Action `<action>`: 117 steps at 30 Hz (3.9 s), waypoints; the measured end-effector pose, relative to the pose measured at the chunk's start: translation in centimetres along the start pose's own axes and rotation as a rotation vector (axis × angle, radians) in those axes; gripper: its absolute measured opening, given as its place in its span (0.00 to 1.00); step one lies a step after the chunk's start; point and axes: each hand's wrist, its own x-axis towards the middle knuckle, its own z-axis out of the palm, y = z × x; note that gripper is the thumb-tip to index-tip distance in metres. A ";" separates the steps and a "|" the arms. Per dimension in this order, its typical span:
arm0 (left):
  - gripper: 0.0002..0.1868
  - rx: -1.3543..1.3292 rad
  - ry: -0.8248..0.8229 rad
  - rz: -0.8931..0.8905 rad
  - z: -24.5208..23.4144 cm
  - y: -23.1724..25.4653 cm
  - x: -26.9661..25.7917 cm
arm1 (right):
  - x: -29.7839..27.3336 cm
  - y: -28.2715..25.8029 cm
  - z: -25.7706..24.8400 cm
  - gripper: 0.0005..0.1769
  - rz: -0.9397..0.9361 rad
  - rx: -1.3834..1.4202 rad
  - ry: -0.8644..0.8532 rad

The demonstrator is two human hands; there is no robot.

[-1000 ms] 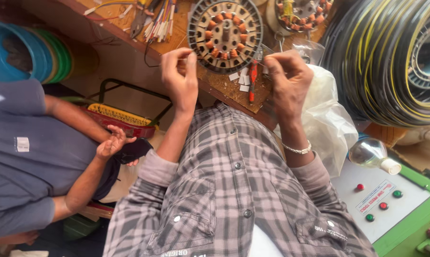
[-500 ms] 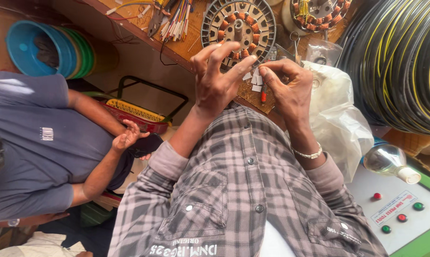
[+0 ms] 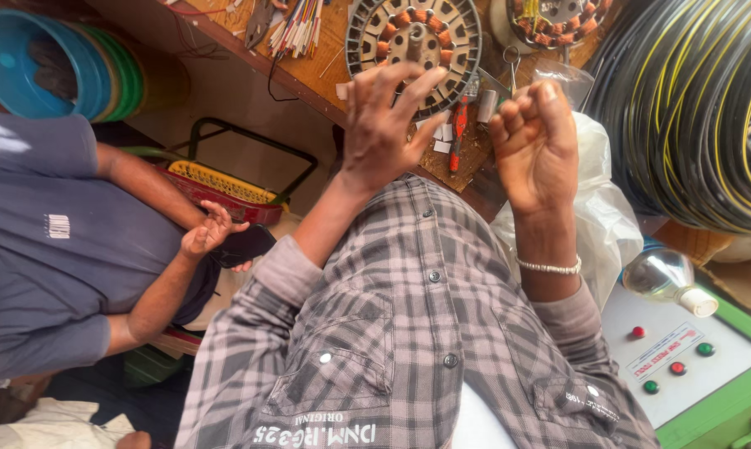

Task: The person works on a circular electrical component, likely a motor stator, using pliers and a screwdriver to adjust and secure copper windings. The person manipulates small white insulating pieces and wires while seated at a cluttered workbench.

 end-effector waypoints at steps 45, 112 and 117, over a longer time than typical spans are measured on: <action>0.18 -0.105 0.043 -0.229 3.0 -0.7 0.1 | 7.1 -0.6 3.8 0.09 0.259 -1.004 -0.158; 0.22 -0.193 0.144 -0.175 3.8 -1.4 -0.5 | 4.2 1.2 4.2 0.11 -0.254 -1.368 -0.089; 0.15 -0.159 0.145 -0.163 4.0 -1.5 -0.6 | 4.2 1.3 4.4 0.11 -0.254 -1.394 -0.084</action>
